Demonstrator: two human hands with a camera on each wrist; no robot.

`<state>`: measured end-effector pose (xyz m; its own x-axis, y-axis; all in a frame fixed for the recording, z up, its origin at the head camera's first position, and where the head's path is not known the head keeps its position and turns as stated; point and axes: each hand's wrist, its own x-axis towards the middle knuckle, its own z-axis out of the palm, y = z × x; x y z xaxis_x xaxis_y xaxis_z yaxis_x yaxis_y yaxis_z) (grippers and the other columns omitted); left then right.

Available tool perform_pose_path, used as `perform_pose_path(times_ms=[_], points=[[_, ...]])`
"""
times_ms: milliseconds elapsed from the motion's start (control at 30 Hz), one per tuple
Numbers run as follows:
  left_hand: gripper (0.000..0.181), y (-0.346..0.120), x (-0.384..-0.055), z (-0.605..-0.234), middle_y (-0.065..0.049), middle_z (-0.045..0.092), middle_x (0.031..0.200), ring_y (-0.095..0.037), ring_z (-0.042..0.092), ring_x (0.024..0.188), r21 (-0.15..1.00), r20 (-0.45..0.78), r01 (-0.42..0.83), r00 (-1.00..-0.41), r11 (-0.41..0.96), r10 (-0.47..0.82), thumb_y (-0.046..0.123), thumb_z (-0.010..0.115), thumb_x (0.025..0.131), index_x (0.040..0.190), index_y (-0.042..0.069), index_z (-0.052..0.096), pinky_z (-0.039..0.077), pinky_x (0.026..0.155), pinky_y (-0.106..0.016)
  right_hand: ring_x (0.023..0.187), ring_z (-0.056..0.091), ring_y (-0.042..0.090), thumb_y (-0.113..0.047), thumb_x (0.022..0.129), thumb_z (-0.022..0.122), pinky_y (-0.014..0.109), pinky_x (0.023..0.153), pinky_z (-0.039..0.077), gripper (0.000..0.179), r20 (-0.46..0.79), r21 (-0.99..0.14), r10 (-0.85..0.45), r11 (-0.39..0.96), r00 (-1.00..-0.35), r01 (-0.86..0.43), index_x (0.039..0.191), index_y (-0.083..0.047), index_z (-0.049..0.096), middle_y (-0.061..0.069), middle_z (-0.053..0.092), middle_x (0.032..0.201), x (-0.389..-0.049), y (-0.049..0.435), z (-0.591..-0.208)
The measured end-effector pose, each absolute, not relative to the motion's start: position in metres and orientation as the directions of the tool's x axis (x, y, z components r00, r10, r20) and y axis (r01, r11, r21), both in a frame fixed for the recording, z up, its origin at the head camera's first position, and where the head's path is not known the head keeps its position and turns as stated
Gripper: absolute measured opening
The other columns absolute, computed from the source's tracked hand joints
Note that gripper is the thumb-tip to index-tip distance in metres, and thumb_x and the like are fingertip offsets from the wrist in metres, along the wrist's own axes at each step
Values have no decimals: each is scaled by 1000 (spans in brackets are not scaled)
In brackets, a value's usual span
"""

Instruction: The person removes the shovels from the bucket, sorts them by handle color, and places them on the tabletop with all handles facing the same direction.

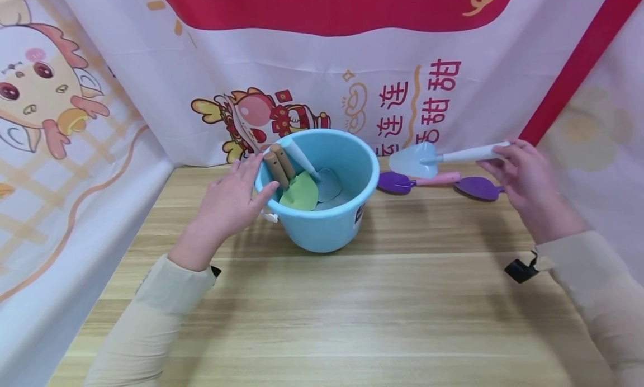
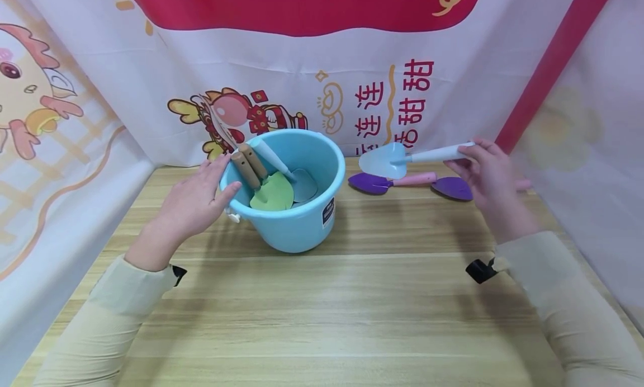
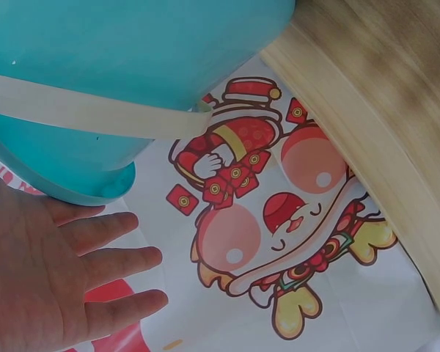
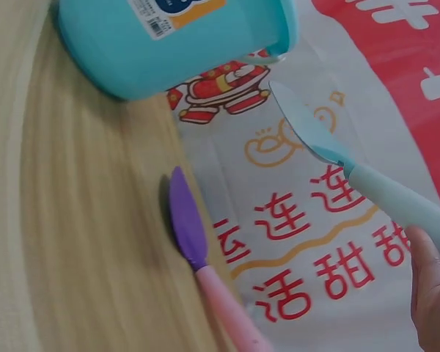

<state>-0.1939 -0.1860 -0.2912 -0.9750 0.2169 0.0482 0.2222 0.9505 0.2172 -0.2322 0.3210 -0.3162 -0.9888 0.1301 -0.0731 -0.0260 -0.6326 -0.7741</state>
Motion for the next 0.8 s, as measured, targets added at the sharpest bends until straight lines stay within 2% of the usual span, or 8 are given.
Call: perform_pose_path(times_ms=[200, 333, 600, 800], points=[[84, -185, -194, -290, -14, 15, 170, -46, 11, 153, 219, 50, 223, -975, 950, 218, 66, 33, 103, 166, 14, 13, 26, 109, -77, 84, 69, 23, 8, 95, 65, 37, 78, 62, 12, -130, -756, 81, -653, -988, 46, 96, -2, 58, 9, 56, 103, -235, 322, -332], [82, -185, -192, -289, -14, 15, 170, -46, 11, 154, 224, 42, 216, -976, 950, 212, 64, 33, 104, 166, 14, 13, 24, 109, -77, 85, 68, 22, 8, 96, 64, 36, 79, 62, 13, -180, -760, 34, -640, -983, 117, 99, -2, 57, 8, 53, 107, -236, 321, -339], [83, -185, -190, -288, -14, 15, 170, -46, 11, 154, 219, 37, 214, -977, 952, 211, 66, 32, 104, 166, 14, 12, 24, 110, -77, 91, 70, 23, 12, 98, 57, 39, 87, 60, 14, -230, -767, -94, -595, -969, 240, 100, -1, 57, 11, 61, 101, -239, 323, -358], [81, -184, -190, -288, -14, 14, 170, -45, 11, 154, 219, 38, 211, -978, 953, 207, 63, 35, 105, 166, 14, 12, 25, 110, -77, 91, 71, 22, 12, 99, 54, 36, 87, 60, 13, -218, -789, -147, -556, -965, 263, 98, -1, 58, 12, 64, 97, -235, 322, -367]])
